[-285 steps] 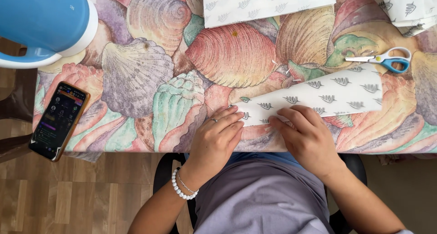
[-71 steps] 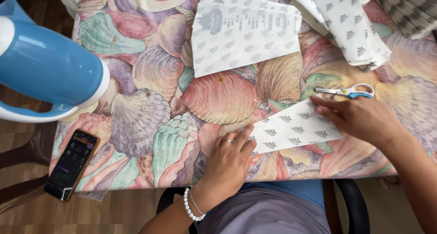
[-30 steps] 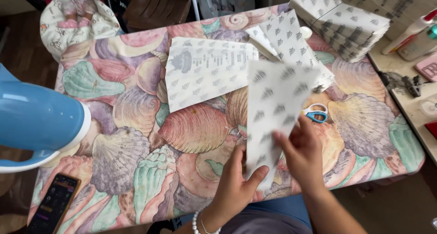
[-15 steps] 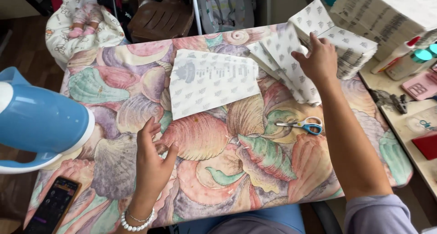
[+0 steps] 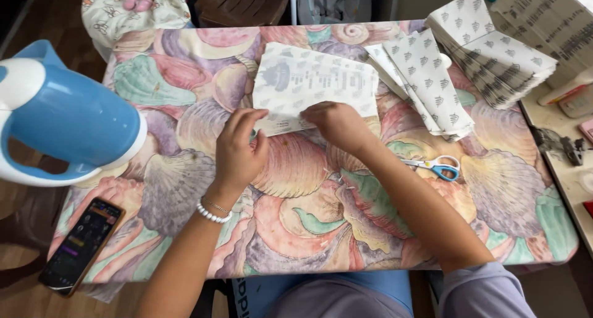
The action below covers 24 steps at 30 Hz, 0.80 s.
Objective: Folding and cutting printed paper sheets to prepare them for use.
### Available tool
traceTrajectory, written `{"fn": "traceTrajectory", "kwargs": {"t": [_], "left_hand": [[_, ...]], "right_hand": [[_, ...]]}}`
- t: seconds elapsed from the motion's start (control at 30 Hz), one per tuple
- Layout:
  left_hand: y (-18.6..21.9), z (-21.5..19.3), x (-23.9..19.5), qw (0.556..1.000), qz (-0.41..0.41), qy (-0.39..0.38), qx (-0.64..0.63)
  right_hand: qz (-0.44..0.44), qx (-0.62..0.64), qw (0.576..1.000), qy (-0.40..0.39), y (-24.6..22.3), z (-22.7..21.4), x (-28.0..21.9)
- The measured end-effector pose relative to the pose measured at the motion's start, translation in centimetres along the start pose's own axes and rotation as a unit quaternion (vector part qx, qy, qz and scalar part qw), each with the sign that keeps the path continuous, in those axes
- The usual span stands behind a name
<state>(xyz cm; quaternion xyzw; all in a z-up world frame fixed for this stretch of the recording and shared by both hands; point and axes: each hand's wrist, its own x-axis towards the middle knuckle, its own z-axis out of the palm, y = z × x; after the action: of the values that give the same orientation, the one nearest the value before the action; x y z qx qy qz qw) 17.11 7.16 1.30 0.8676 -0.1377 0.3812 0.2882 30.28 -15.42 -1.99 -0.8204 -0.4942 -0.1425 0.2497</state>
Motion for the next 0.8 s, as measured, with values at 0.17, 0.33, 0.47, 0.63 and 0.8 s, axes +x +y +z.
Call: {"fn": "traceTrajectory", "kwargs": {"t": [0.17, 0.33, 0.47, 0.63, 0.8], "left_hand": [[-2.1, 2.0, 0.1, 0.988, 0.079, -0.056, 0.119], [-5.3, 5.1, -0.5, 0.96, 0.059, -0.19, 0.195], [-5.6, 5.6, -0.7, 0.958, 0.064, -0.186, 0.21], [-6.2, 5.9, -1.2, 0.964, 0.075, -0.155, 0.202], [-8.7, 8.6, -2.2, 0.95, 0.136, -0.16, 0.231]], "right_hand": [[0.191, 0.116, 0.968, 0.109, 3.0, 1.7, -0.3], [0.291, 0.164, 0.935, 0.12, 2.5, 1.5, -0.3], [0.281, 0.221, 0.928, 0.106, 1.7, 0.2, -0.4], [0.252, 0.256, 0.926, 0.114, 1.2, -0.3, -0.6], [0.237, 0.206, 0.936, 0.16, 2.0, -0.3, -1.0]]}}
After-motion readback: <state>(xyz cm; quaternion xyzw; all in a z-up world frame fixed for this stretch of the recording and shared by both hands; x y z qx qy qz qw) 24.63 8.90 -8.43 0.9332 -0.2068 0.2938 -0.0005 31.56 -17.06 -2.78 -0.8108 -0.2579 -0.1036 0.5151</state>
